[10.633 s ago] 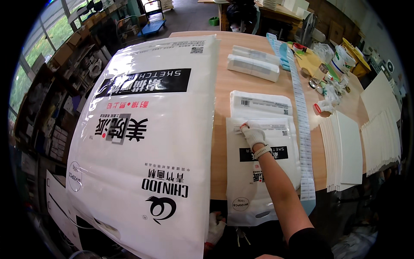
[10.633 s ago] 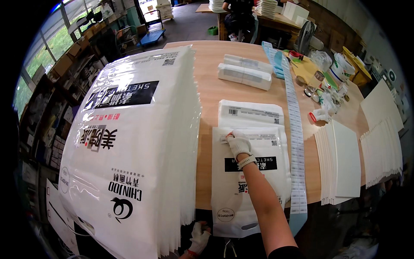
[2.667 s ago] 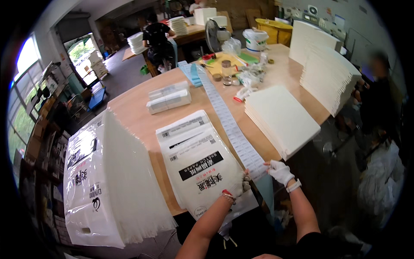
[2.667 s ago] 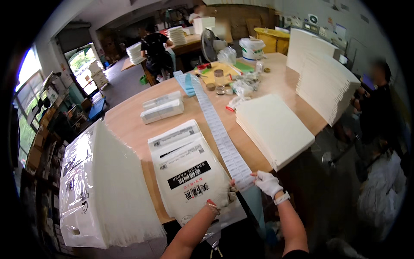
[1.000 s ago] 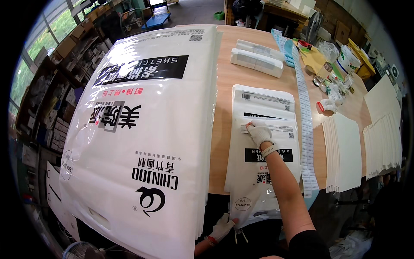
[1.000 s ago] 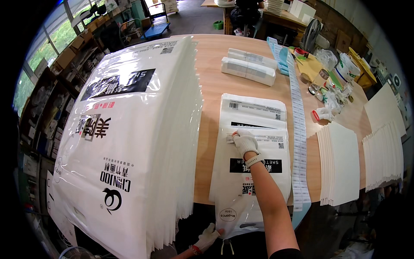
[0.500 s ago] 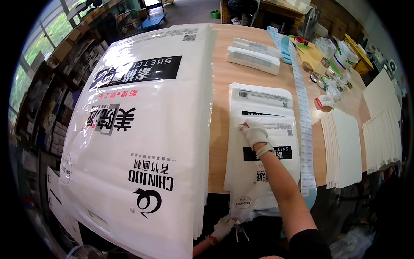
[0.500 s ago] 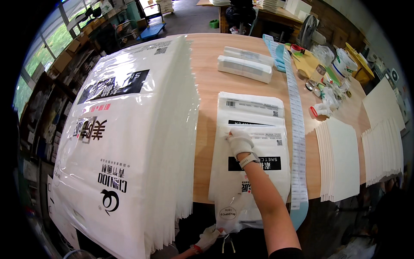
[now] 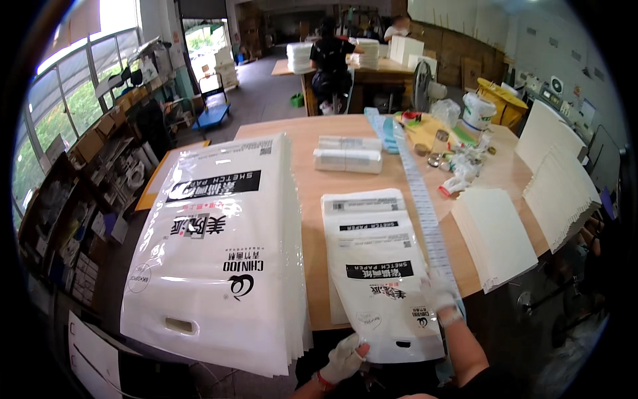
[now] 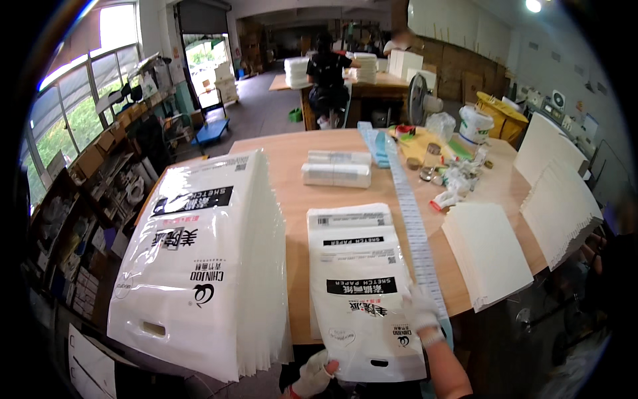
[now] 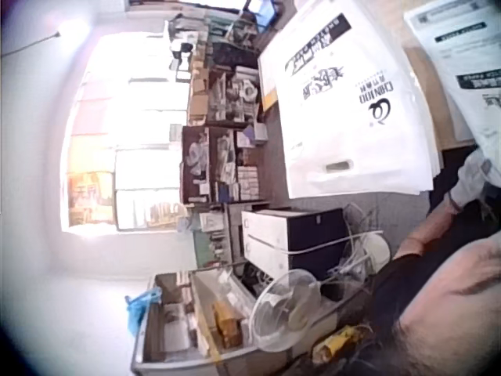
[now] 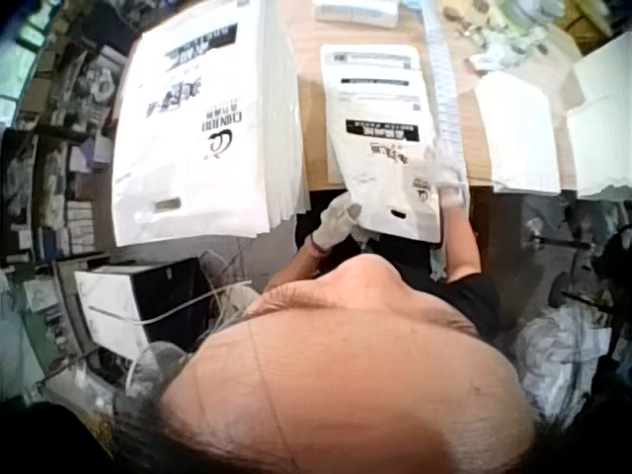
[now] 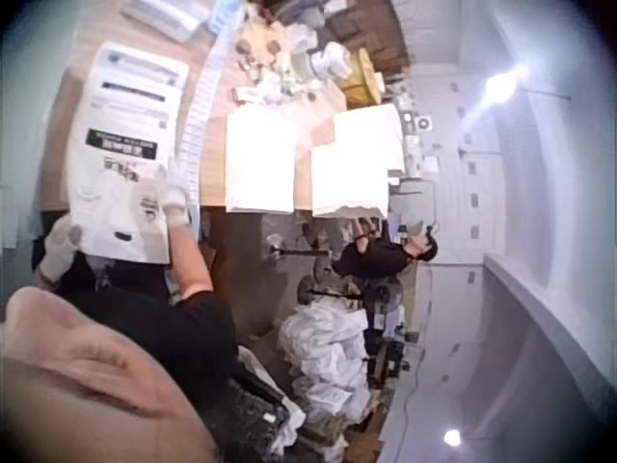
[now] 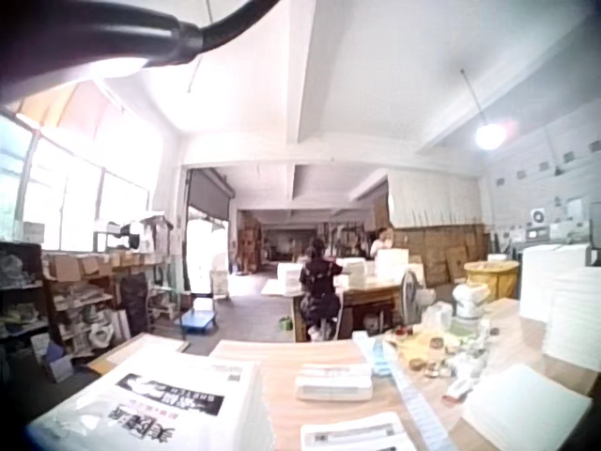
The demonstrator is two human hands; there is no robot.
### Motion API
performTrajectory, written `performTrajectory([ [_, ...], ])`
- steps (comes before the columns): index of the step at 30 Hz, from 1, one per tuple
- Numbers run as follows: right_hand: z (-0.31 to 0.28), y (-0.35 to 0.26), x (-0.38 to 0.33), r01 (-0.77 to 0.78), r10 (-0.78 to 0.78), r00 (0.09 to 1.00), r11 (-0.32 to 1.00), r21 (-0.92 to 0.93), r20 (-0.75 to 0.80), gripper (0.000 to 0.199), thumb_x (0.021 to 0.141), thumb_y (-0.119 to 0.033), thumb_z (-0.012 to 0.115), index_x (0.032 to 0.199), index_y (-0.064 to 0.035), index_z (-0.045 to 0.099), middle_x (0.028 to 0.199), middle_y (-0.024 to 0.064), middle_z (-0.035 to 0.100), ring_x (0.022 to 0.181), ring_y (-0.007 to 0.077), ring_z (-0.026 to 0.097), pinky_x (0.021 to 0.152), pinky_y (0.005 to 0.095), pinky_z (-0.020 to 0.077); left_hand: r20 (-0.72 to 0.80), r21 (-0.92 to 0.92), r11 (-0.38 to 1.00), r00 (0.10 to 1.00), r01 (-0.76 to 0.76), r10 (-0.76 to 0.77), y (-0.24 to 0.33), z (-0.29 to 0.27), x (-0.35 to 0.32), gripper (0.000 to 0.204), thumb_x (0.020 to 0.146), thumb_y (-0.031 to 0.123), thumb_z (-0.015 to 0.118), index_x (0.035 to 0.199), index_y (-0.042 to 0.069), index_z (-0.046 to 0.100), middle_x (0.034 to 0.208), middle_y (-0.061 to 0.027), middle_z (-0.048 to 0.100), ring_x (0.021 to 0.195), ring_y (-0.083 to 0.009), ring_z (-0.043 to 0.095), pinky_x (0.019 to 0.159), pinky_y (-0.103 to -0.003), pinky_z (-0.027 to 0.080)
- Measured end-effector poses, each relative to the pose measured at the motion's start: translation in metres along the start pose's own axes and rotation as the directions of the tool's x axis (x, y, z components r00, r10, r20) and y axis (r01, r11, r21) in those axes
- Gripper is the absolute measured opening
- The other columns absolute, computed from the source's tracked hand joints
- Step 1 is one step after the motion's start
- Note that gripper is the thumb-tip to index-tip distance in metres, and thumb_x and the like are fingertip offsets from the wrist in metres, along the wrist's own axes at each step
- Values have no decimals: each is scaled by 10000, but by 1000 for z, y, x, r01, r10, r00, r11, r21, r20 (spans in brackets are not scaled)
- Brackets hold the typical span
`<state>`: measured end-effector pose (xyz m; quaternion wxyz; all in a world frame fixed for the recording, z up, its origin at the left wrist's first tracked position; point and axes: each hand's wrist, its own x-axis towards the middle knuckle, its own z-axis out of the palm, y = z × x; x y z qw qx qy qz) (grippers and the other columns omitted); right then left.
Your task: The person packs stacks of white paper into white plastic bags labeled 'CHINJOO'. They repeatedly pick up a stack of paper, insert it into a bag, and place the filled bag on a pile on the table. The process is repetitive and performed by hand.
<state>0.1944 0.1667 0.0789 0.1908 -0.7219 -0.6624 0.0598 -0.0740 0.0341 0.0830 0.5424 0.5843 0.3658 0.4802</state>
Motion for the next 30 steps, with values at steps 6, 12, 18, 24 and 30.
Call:
performTrajectory([
  [6, 3, 28, -99, -376, 108, 926, 207, 903, 361, 390, 866, -41, 505, 1238, -3, 393, 1075, 115, 569, 960, 175, 552, 837, 290, 443, 392, 251, 791, 806, -557, 443, 130, 11, 54, 182, 827, 178, 552, 867, 1, 565, 737, -142, 509, 636, -313, 524, 568, -361, 438],
  [12, -80, -109, -52, -56, -96, 992, 261, 964, 83, 300, 881, -100, 519, 1160, 13, 516, 989, 32, 587, 877, 89, 532, 781, 214, 439, 199, 723, 449, 781, -525, 592, 194, -57, -43, 301, 834, 197, 543, 1074, 17, 560, 1009, -145, 593, 890, -303, 594, 753, -379, 484],
  [18, -139, -280, 7, 120, -491, 870, 294, 948, 42, 267, 861, -146, 493, 1038, 0, 629, 838, 67, 659, 752, 88, 591, 669, 214, 476, -750, 68, 849, 534, -524, 390, 255, -184, -55, 393, 912, 337, 422, 1094, 5, 528, 1008, -110, 580, 893, -194, 577, 744, -309, 487],
  [24, -109, -318, 21, 400, -680, 730, 341, 851, -71, 250, 869, -157, 498, 1004, 1, 638, 748, 43, 639, 627, 66, 559, 581, 215, 464, -778, -49, 896, 579, -442, 243, 200, -238, -86, 460, 873, 357, 466, 1193, 27, 489, 1156, -124, 544, 1067, -248, 530, 856, -366, 445],
  [30, -59, -162, 13, 87, -515, 853, 300, 950, 84, 213, 885, -142, 491, 1026, -25, 600, 705, 36, 590, 597, 112, 581, 551, 269, 483, -854, -414, 833, 473, -366, -217, -24, -197, -126, 281, 877, 343, 465, 849, 70, 528, 839, -52, 565, 783, -198, 551, 712, -344, 467],
])
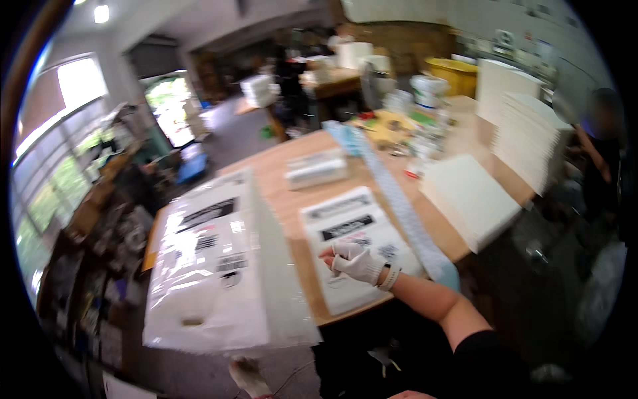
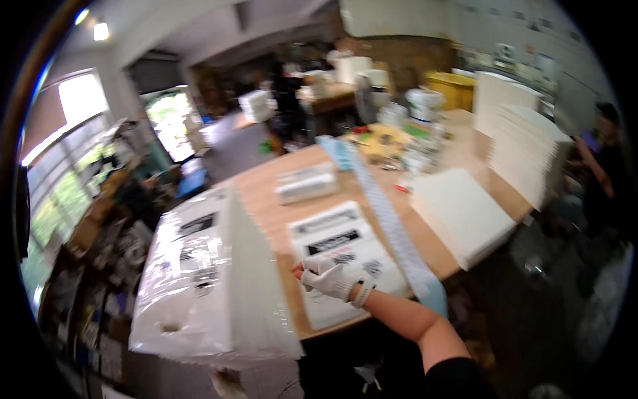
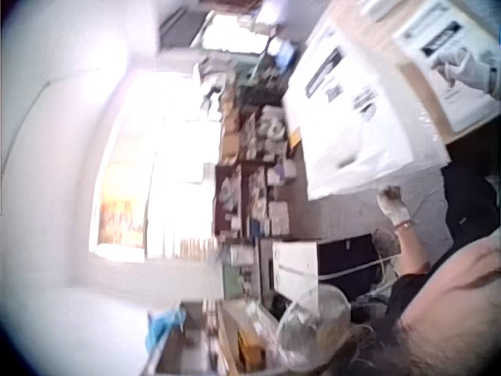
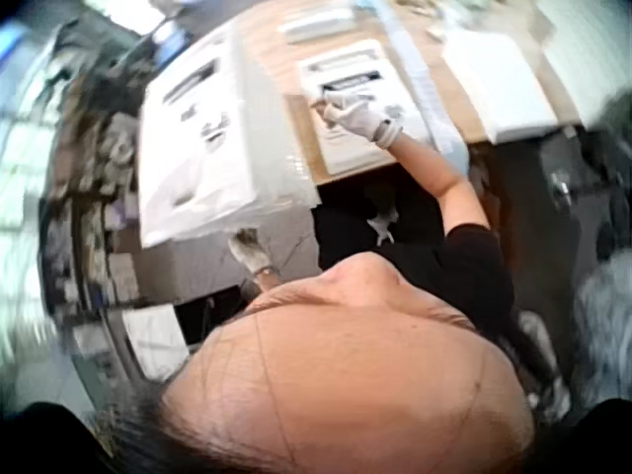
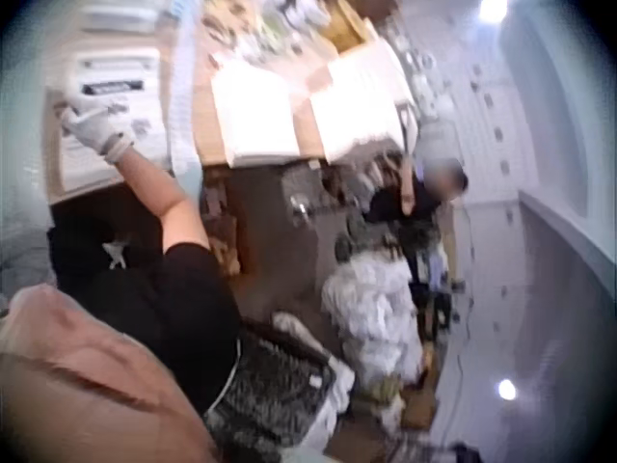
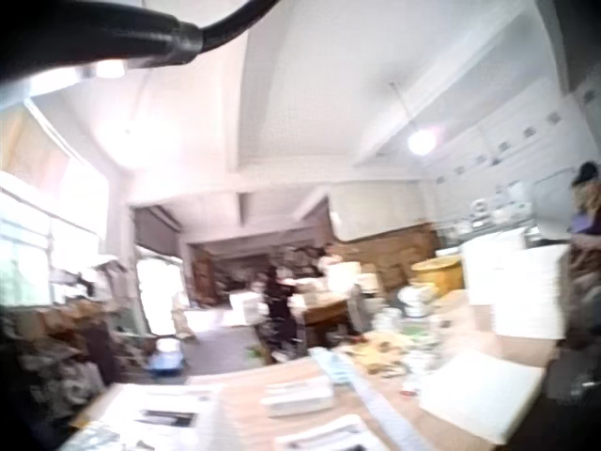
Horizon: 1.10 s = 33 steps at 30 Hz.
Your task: The person packs stacks of white paper into white plastic bags labeled 'CHINJOO'. They repeatedly pick up a stack of paper, insert it into a bag, and place the filled bag on a pile on the table. The process is repetitive and performed by hand.
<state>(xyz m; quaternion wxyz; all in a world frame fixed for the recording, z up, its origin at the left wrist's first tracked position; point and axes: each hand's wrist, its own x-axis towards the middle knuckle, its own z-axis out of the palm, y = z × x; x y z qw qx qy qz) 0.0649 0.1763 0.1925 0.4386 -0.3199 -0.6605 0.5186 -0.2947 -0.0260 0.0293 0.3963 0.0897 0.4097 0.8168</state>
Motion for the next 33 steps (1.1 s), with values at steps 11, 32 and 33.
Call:
performTrajectory([
  [11, -324, 51, -238, -454, 90, 887, 4, -891, -452, 581, 683, -203, 625, 1242, -151, 479, 1146, 150, 521, 1032, 305, 524, 857, 376, 439, 221, 814, 555, 792, 173, -570, -139, 50, -140, 171, 888, 209, 450, 859, 60, 528, 732, -47, 545, 620, -146, 528, 579, -282, 476],
  [32, -239, 5, -315, -608, 387, 623, 786, -110, -680, 184, 883, -195, 518, 926, -20, 558, 874, 109, 615, 825, 216, 609, 743, 371, 510, 554, 815, 520, -80, 256, -829, -210, 317, -200, 667, 735, 12, 520, 1352, -7, 265, 1256, -134, 457, 1168, -214, 441, 986, -324, 367],
  [33, -246, 48, -339, -352, 512, 656, 857, 377, -554, 143, 880, -128, 519, 963, -16, 550, 926, 97, 613, 852, 178, 597, 749, 337, 512, 554, 831, 550, -33, 88, -832, -204, 317, -207, 694, 727, 49, 531, 1355, -18, 244, 1235, -171, 463, 1158, -234, 450, 983, -347, 366],
])
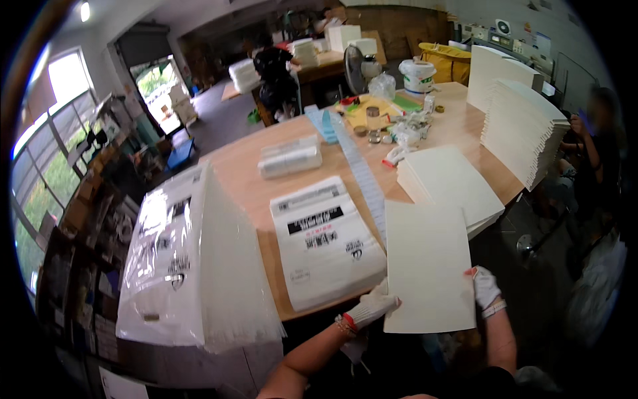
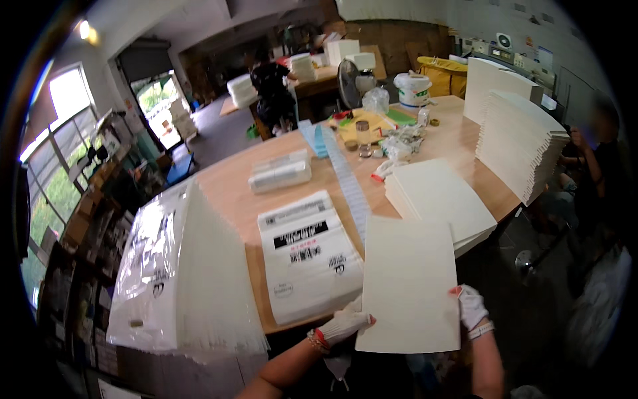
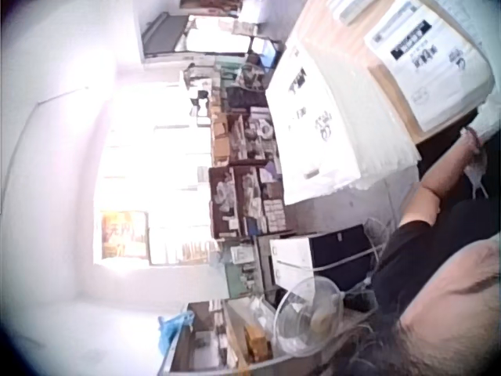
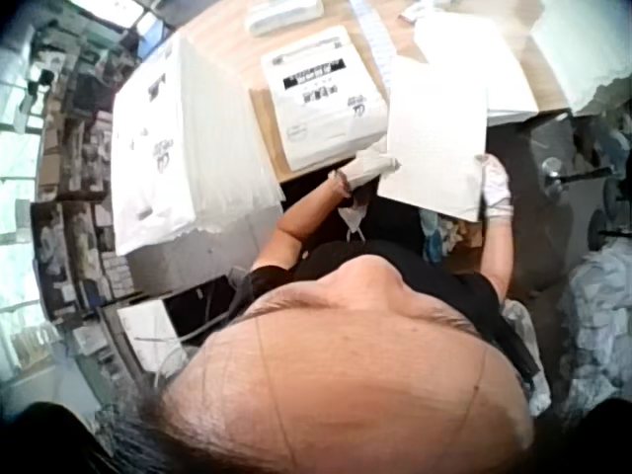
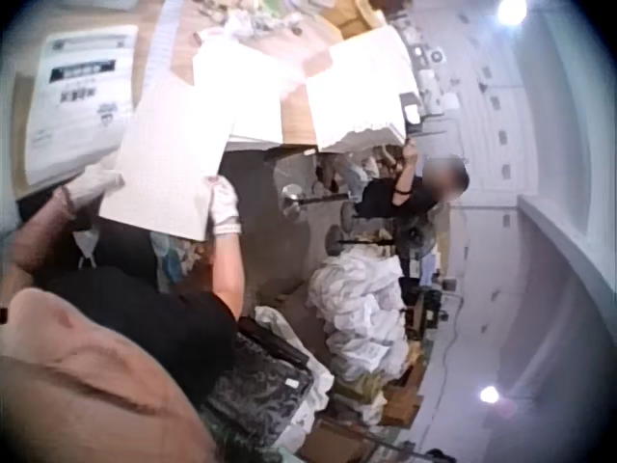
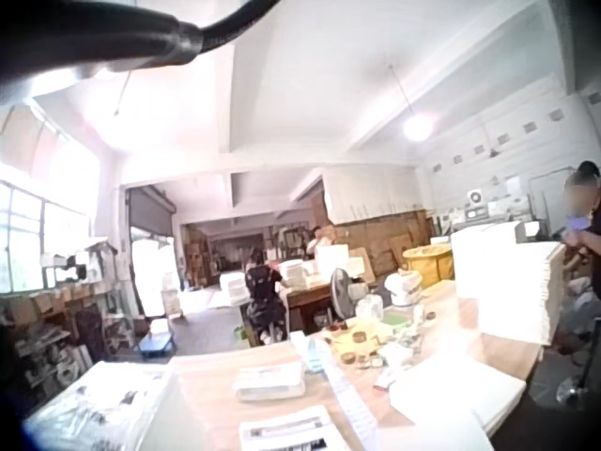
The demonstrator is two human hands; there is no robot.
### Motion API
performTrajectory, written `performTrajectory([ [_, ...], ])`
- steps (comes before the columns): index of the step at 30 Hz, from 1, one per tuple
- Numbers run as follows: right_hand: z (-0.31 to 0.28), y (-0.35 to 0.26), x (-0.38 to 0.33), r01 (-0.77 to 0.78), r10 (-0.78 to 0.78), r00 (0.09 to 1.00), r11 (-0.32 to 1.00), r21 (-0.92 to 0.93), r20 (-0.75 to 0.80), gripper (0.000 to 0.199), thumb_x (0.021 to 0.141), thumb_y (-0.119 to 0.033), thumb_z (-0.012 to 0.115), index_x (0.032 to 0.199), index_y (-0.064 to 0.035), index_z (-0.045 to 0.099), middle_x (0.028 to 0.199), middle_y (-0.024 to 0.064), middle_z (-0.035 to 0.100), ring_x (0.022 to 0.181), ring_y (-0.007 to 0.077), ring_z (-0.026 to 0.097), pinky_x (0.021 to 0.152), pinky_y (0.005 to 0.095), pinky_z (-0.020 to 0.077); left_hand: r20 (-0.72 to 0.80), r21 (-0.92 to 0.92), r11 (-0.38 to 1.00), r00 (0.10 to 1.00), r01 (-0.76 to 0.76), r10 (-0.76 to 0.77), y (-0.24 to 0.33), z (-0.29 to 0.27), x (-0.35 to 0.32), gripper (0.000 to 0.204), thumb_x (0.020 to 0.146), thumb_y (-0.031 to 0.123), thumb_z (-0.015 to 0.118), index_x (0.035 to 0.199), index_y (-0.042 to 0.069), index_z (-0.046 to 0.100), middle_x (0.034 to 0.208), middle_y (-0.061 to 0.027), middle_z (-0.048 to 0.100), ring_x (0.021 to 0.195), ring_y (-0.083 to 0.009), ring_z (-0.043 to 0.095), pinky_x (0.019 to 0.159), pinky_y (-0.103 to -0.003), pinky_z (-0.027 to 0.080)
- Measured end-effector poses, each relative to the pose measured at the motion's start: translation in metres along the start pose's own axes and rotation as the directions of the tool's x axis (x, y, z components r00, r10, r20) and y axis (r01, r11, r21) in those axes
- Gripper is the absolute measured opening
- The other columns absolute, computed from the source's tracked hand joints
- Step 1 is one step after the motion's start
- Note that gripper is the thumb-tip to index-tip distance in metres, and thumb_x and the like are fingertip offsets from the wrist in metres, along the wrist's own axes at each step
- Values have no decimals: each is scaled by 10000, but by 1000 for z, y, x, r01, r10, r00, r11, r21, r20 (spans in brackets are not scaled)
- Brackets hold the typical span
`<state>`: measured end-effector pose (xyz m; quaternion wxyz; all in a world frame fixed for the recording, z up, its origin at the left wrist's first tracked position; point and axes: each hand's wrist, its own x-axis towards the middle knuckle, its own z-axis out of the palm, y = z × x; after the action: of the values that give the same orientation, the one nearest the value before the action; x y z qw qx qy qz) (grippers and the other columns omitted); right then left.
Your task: The person packs stacks of white paper into white plastic bags labeled 'CHINJOO'. They repeatedly pick up a stack of paper, insert it into a bag, and place the filled bag on a pile on the table. The process is repetitive and performed by hand.
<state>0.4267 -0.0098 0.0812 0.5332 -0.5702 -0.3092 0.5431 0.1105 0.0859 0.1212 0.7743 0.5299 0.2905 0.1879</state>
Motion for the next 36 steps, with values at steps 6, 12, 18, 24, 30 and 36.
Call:
performTrajectory([
  [6, 175, 80, -23, 284, -276, 955, 956, 69, -107, 396, 897, -241, 475, 1188, 26, 447, 1129, 118, 537, 990, 179, 531, 860, 299, 440, -17, 978, 159, 705, -136, 709, -47, 48, -38, 629, 619, 218, 629, 1084, -163, 443, 1260, -399, 309, 1138, -609, 277, 964, -596, 267],
  [12, 166, 36, -14, 385, -459, 880, 842, -377, -126, 214, 810, -46, 580, 1009, 16, 537, 887, 89, 615, 755, 169, 591, 658, 280, 473, -480, 797, 560, 798, 224, 364, -6, -62, -40, 448, 684, 236, 703, 1059, 45, 549, 1082, -103, 552, 1015, -290, 508, 830, -377, 439],
  [18, 158, -6, -49, 419, -505, 863, 672, -611, 36, 227, 745, -68, 625, 952, 11, 575, 798, 101, 591, 670, 218, 587, 614, 312, 468, -451, 815, 522, 841, 252, 299, -25, -159, -25, 250, 814, 319, 565, 759, 89, 646, 677, -88, 621, 666, -240, 577, 642, -367, 445],
  [24, 198, -20, -60, 474, -287, 866, 205, -857, 410, 184, 708, -176, 636, 828, -49, 581, 817, 168, 572, 675, 354, 575, 588, 407, 463, -193, 907, 410, 957, 91, 216, -10, -215, 14, 326, 838, 353, 500, 768, 58, 619, 710, -138, 619, 664, -261, 585, 615, -364, 445],
  [30, 216, -18, -29, 182, 199, 953, 236, -955, 230, 396, 765, -420, 578, 927, -59, 560, 902, 187, 603, 885, 353, 572, 747, 409, 447, -292, 830, 532, 943, 166, 161, 110, -201, 16, 314, 865, 358, 471, 861, 93, 640, 979, -110, 616, 921, -293, 567, 768, -385, 460],
  [36, 266, -34, 54, 157, 135, 971, 252, -955, 195, 422, 768, -389, 592, 1017, -49, 571, 951, 197, 612, 921, 345, 576, 776, 390, 455, -264, 826, 564, 890, 9, 373, 126, -162, 13, 293, 799, 367, 543, 869, 99, 638, 907, -117, 630, 854, -283, 599, 742, -380, 466],
])
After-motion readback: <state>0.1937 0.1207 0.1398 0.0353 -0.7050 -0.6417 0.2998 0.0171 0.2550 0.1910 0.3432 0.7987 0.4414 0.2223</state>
